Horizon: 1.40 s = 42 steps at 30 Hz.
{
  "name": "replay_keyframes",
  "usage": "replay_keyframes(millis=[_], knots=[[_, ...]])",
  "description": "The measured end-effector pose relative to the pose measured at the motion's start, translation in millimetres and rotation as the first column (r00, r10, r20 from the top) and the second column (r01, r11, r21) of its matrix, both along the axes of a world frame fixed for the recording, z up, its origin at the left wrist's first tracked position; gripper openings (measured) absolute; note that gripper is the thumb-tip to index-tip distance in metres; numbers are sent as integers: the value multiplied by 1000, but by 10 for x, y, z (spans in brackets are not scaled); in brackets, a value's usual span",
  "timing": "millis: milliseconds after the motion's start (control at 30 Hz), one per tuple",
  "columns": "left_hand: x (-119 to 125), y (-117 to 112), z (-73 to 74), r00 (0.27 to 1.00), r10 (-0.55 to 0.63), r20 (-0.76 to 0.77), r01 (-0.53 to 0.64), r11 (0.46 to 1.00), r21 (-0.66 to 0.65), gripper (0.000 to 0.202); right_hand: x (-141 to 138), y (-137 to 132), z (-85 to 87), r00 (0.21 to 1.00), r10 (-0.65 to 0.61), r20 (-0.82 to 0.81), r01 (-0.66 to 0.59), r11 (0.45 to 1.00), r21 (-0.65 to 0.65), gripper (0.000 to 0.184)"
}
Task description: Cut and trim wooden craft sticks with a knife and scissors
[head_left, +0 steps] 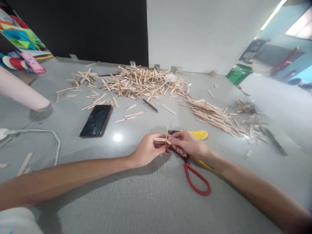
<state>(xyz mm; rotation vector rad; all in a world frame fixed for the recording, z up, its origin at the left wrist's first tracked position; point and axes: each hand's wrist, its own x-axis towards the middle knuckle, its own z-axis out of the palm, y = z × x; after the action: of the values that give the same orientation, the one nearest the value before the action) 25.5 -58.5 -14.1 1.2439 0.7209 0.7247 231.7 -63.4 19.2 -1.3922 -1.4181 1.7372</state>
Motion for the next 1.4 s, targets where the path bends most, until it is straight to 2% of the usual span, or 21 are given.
replay_keyframes(millis=[167,333,600,800,933,1100,1267,1400], knots=[[-5,2,-5,1000,0,5,0,1000,-15,21,-5,4,11,999,33,0,-33,999,-12,41],[-17,14,-24,1000,5,-12,-5,1000,-13,22,-29,-8,-16,996,16,93,-26,994,108,34],[-19,12,-42,1000,8,-2,-8,1000,2,22,-5,-34,-149,990,-50,130,11,959,282,26],[-11,51,-25,998,-14,64,16,1000,-22,21,4,-37,-128,997,7,79,-37,924,382,34],[0,57,15,995,2,99,4,998,-55,25,19,-35,-107,999,39,-10,-33,931,364,44],[-1,65,40,993,-11,117,23,994,-103,20,41,-24,-120,999,9,-31,1,951,309,45],[-12,59,53,992,2,123,15,990,-139,27,47,-28,-130,1000,-27,-8,28,933,359,42],[-19,28,74,993,20,115,-7,993,-119,32,33,-28,-140,999,-38,15,29,909,416,32]])
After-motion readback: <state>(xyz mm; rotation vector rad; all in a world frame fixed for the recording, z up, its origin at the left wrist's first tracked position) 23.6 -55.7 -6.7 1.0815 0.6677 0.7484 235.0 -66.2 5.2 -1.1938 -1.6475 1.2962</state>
